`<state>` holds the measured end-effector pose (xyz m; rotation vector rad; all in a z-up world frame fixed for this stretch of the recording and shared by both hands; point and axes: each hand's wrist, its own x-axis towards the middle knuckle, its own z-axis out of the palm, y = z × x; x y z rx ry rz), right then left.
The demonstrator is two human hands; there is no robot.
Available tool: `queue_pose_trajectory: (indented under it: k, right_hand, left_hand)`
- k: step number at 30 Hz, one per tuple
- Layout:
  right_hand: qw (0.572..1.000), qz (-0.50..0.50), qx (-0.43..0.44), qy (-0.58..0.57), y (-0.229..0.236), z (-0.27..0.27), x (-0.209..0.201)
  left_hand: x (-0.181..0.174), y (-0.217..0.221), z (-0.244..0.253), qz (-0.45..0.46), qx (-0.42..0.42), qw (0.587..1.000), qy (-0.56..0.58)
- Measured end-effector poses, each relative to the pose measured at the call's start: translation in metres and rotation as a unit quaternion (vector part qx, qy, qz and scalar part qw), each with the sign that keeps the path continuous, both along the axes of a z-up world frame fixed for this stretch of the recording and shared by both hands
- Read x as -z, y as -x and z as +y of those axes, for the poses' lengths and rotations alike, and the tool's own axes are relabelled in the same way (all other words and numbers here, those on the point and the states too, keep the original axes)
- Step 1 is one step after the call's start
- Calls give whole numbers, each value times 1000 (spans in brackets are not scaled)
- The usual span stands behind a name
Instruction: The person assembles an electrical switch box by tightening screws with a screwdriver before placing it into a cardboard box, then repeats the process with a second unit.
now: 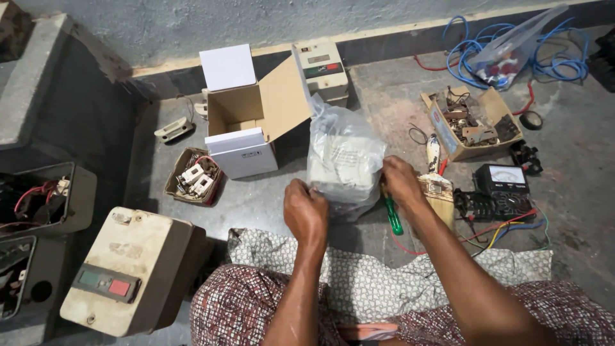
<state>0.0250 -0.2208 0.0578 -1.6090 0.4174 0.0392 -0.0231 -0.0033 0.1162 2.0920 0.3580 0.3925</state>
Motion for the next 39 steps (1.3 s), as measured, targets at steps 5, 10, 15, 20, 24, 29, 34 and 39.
queue_pose_trajectory:
  k: [5,10,15,20,24,29,34,39]
  right_hand:
    - [1000,-23,-16,-4,-1,6,-20]
    - [996,-74,-27,30,-37,-8,-16]
    - [992,-113,-46,15,-80,-21,6]
    - [996,-87,15,12,-80,-17,-5]
    - [990,-50,132,-28,-44,-2,-30]
    - [980,-183,68,-33,7,28,1]
    - [995,-91,39,-34,15,22,82]
    - [999,-19,48,-14,17,14,58]
  left_hand:
    - [-3,16,-3,-48,-4,997,-57]
    - [19,36,-19,81,62,993,-59]
    - [32,50,-35,69,177,977,-92]
    - [6,35,-14,149,76,986,23]
    - [4,-14,9,-56,84,976,191]
    - [43,-52,-1,31,170,846,504]
    - [88,-61,7,215,80,850,475]
    - [123,-72,13,264,71,822,499]
